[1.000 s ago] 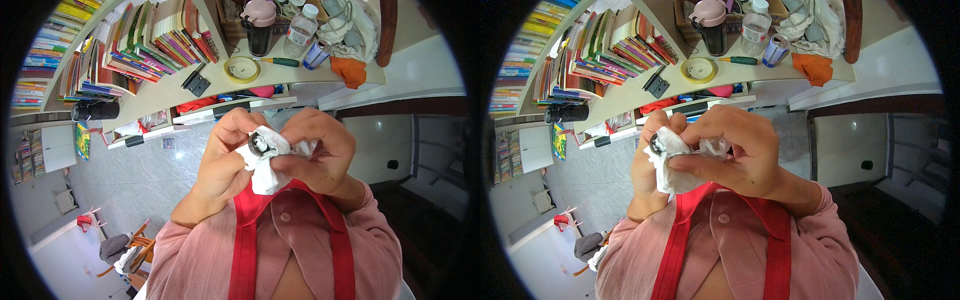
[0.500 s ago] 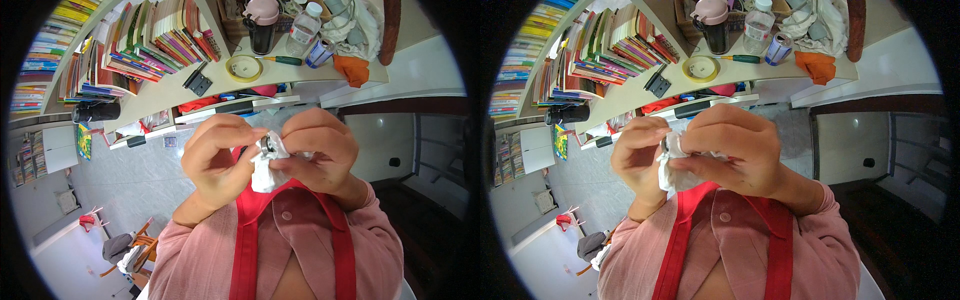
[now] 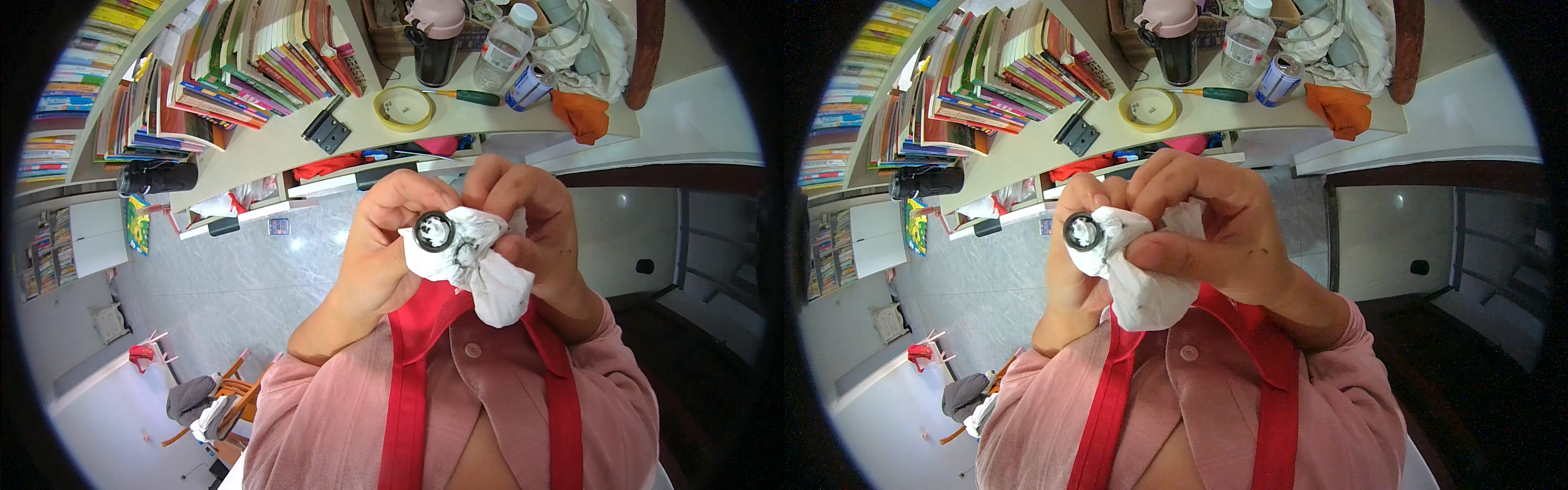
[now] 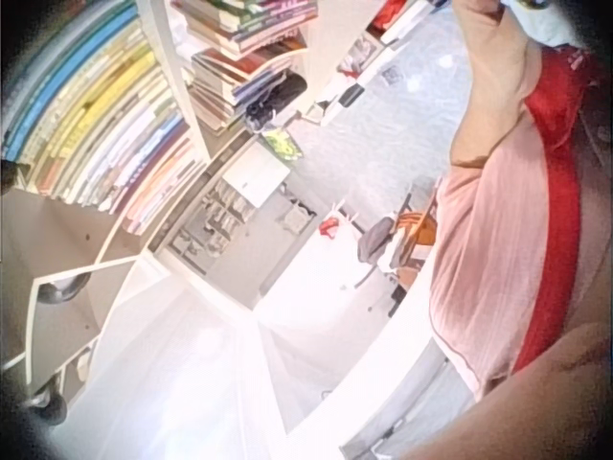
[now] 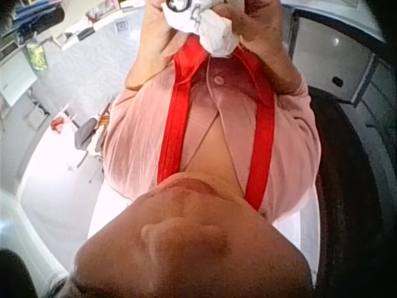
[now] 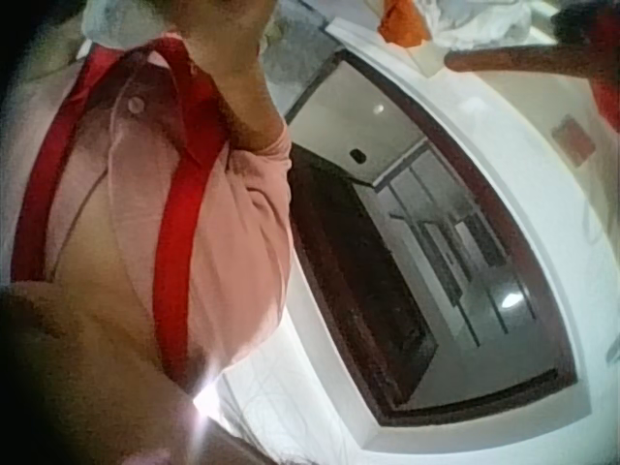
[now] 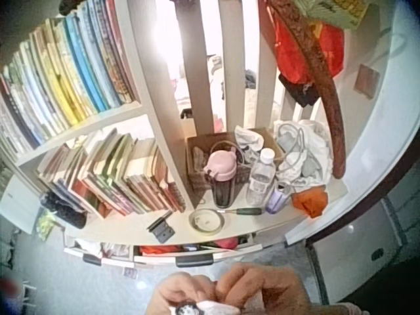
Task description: The person cleans a small metal part with a white cloth, then wipes a black cylindrical door lock mechanism. They retrieve a screwdriver from a drawer and use it to tighten screws on the door lock while holding the cloth.
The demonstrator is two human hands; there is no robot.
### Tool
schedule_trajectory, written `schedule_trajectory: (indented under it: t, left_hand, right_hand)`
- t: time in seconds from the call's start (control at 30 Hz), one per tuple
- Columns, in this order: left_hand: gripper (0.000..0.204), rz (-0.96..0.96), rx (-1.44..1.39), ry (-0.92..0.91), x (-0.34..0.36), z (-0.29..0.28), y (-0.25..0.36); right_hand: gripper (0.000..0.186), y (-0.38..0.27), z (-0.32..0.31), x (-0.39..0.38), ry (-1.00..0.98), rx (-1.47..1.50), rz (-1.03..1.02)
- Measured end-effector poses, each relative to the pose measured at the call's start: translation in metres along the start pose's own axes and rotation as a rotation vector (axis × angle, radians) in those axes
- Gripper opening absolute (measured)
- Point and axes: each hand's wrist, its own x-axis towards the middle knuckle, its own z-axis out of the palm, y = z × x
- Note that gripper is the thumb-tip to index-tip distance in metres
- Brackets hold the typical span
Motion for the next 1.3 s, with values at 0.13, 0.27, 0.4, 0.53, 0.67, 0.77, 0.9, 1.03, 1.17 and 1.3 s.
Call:
schedule_trajectory:
  t: [0.13,0.27,0.4,0.53,0.67,0.77,0.9,1.03,1.17,1.3]
  left_hand:
    - [0.022,0.135,0.155,-0.036,0.001,-0.002,0.001]
    - [0.023,0.331,0.444,-0.041,0.001,-0.003,0.003]
    - [0.024,0.4,0.558,-0.005,0.003,0.003,0.006]
    - [0.024,0.355,0.585,0.108,-0.002,0.014,0.009]
    - [0.026,0.461,0.811,0.113,-0.005,0.009,0.008]
    - [0.027,0.527,0.98,0.199,-0.008,0.011,0.009]
    - [0.027,0.63,1.27,0.094,-0.015,0.006,0.019]
    - [0.026,0.738,1.305,0.104,-0.014,0.006,0.019]
    - [0.026,0.741,1.437,0.068,-0.013,0.008,0.025]
    - [0.024,0.719,1.395,0.028,-0.011,0.01,0.03]
  right_hand:
    - [0.019,0.003,-0.001,-0.001,-0.015,-0.012,-0.003]
    - [0.022,-0.003,0.003,-0.001,0.022,-0.193,-0.061]
    - [0.026,-0.003,0.003,0.002,0.147,-0.675,-0.359]
    - [0.03,-0.014,0.0,0.0,0.103,-1.059,-0.578]
    - [0.033,-0.019,0.008,-0.001,0.022,-1.069,-0.555]
    - [0.033,-0.027,0.009,-0.005,0.01,-1.033,-0.565]
    - [0.028,-0.033,0.016,-0.004,-0.002,-1.086,-0.511]
    - [0.031,-0.028,0.018,-0.002,0.037,-1.171,-0.503]
    - [0.029,-0.026,0.019,-0.001,0.051,-1.224,-0.51]
    - [0.023,-0.02,0.017,0.001,0.173,-1.058,-0.384]
